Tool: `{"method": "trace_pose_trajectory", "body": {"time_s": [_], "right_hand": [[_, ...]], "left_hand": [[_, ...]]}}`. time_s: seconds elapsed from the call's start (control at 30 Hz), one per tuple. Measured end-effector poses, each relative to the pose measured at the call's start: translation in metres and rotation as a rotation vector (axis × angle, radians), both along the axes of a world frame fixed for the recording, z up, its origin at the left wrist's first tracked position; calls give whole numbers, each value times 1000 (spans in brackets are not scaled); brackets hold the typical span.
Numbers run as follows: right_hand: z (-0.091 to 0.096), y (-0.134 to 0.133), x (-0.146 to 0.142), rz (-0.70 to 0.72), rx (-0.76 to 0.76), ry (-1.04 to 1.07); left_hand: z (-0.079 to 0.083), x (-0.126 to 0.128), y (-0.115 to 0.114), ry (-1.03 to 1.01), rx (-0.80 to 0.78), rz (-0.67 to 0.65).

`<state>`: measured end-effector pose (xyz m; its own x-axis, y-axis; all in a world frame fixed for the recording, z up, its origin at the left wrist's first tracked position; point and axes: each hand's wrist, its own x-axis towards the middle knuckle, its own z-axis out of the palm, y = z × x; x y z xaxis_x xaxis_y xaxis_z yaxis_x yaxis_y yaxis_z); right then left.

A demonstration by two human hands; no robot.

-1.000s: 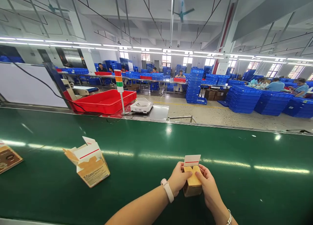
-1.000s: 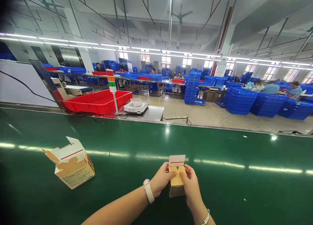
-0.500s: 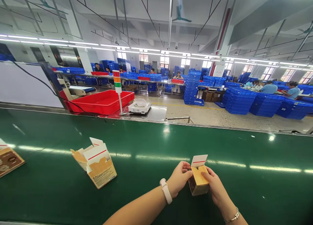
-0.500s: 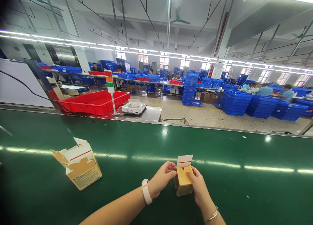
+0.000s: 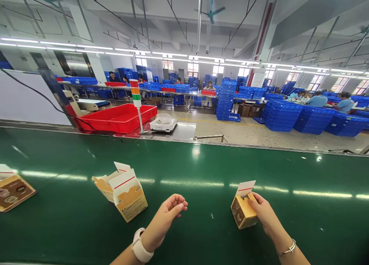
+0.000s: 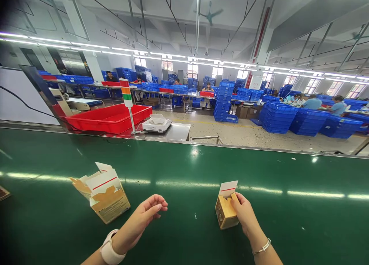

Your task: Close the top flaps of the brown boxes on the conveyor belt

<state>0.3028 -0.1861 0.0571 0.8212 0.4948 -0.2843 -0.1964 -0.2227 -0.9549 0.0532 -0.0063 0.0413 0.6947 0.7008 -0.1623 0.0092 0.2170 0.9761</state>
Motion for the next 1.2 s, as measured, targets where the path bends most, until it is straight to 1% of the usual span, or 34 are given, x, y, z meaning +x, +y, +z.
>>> {"method": "trace_pose_trajectory", "body": {"time_s": [0.07,0.13,0.17,0.2,0.23,0.27,0.33,0.37,0.4,0.43,0.47,0.5,0.53,0.6,0.67,0.7,0.73,0.8,0.87,0.93,0.97,1.03,1.07,1.13,1.2], "right_hand": [[3,-4,2,-13,-12,16],[5,-9,5,-37,-7,13],[5,-12,7,-52,-7,-3],[5,-14,8,-76,-14,-38],[3,-16,8,-123,-30,-109],[2,-18,7,-195,-49,-229],[-3,-19,0,-355,-67,-593],[-6,-18,-6,-418,-45,-809],[-10,-17,-15,-445,7,-1013],[-13,-15,-24,-429,89,-1180],[-15,-12,-36,-371,185,-1297],[-18,-7,-48,-271,273,-1371],[-19,-2,-60,-135,343,-1410],[-20,13,-85,219,408,-1391],[-21,33,-108,557,410,-1284],[-22,44,-118,690,405,-1220],[-25,56,-127,792,393,-1167],[-33,81,-142,934,352,-1134],[-45,102,-151,986,294,-1157],[-59,117,-156,973,262,-1189],[-66,122,-157,951,273,-1206],[-77,124,-155,875,359,-1216],[-80,123,-153,813,418,-1204],[-84,117,-147,680,513,-1160],[-84,110,-137,608,548,-1149]], "left_hand": [[-3,-12,2,-10,36,21],[-7,-25,5,-37,121,97],[-9,-32,8,-64,192,173],[-11,-39,13,-102,286,286],[-12,-47,18,-151,396,434],[-12,-54,24,-200,512,596],[-13,-67,39,-249,706,888],[-14,-73,47,-223,758,978],[-16,-77,54,-165,776,1017],[-19,-79,61,-88,768,1009],[-24,-81,66,-13,744,968],[-29,-81,71,49,716,905],[-34,-80,74,88,689,834],[-44,-76,77,107,650,719],[-48,-70,75,97,626,694],[-48,-67,73,89,619,700],[-47,-64,71,80,616,706],[-45,-58,64,70,611,698],[-44,-53,55,74,593,688],[-46,-49,44,79,570,691],[-48,-47,39,76,565,680],[-53,-44,31,54,571,621],[-56,-42,28,29,573,573],[-61,-39,24,-65,551,465],[-65,-35,22,-202,511,363]]}}
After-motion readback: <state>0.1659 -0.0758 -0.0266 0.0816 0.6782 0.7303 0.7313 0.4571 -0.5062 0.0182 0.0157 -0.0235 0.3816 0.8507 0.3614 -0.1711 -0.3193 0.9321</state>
